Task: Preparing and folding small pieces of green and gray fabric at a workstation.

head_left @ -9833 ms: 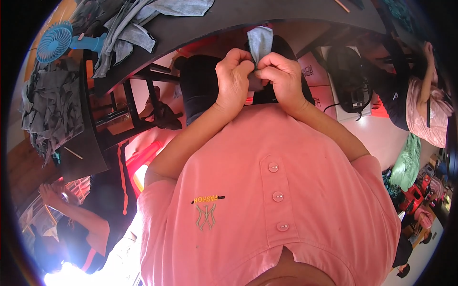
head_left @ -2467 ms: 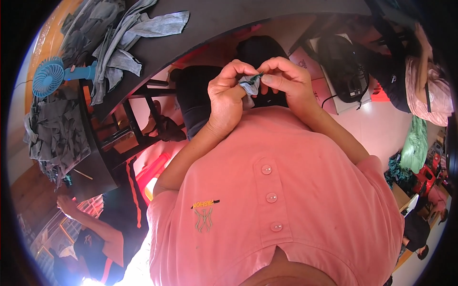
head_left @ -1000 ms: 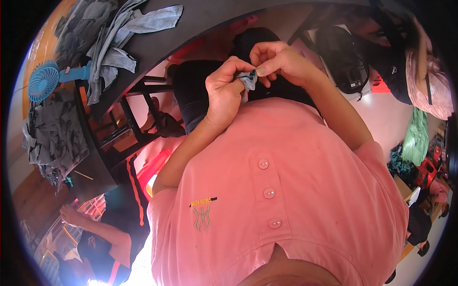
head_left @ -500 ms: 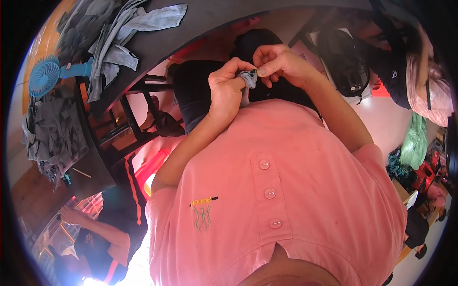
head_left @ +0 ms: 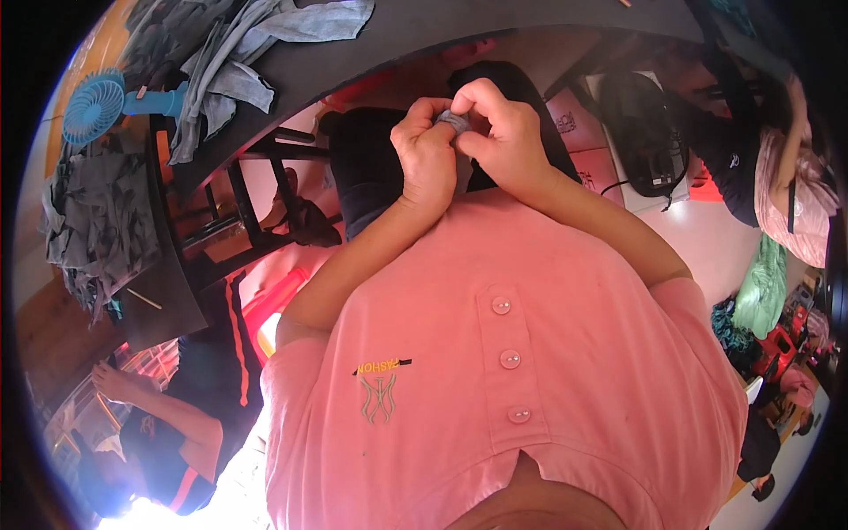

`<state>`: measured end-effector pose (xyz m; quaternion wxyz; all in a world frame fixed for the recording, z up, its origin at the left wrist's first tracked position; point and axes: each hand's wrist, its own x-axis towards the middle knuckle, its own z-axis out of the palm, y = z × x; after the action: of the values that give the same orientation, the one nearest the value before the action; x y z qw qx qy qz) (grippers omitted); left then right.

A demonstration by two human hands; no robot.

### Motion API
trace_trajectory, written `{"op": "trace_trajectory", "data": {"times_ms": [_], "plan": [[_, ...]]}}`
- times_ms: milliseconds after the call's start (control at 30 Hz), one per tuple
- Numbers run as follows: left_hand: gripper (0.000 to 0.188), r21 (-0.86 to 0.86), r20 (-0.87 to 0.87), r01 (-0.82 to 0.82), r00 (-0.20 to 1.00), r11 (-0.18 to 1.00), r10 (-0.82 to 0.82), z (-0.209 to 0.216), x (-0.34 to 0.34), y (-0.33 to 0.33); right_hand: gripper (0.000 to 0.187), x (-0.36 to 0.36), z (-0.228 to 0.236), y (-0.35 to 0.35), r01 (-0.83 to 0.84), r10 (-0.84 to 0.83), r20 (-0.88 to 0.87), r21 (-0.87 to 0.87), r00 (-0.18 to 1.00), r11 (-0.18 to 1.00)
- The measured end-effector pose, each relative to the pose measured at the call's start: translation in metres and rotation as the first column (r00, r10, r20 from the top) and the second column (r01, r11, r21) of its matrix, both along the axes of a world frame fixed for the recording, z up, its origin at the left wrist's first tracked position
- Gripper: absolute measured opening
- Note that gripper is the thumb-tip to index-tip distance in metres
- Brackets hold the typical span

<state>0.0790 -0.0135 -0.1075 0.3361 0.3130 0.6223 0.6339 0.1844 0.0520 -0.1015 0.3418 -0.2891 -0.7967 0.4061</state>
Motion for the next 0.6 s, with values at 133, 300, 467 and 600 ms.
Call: {"op": "trace_trajectory", "data": {"times_ms": [133, 300, 467, 600], "plan": [[0.02, -0.017, -0.025, 0.024, 0.999, 1.0, -0.024, -0.001, -0.003, -0.002, 0.024, 0.0, -0.01, 0.007, -0.038, 0.012, -0.144, -0.179, 0.989, 0.983], [0.017, -0.125, 0.07, 0.142, 0.989, 0.982, -0.134, -0.002, -0.008, -0.01, 0.018, 0.012, -0.017, 0.017, -0.093, 0.051, -0.17, -0.245, 0.984, 0.965], [0.019, -0.234, 0.437, 0.331, 0.876, 0.914, -0.205, -0.006, -0.012, -0.01, 0.019, 0.028, -0.029, 0.02, -0.179, 0.147, -0.107, -0.432, 0.983, 0.884], [0.014, -0.259, 0.516, 0.243, 0.853, 0.935, -0.079, -0.007, -0.007, -0.006, 0.019, 0.032, -0.019, 0.015, -0.231, 0.192, -0.129, -0.576, 0.973, 0.784]]}}
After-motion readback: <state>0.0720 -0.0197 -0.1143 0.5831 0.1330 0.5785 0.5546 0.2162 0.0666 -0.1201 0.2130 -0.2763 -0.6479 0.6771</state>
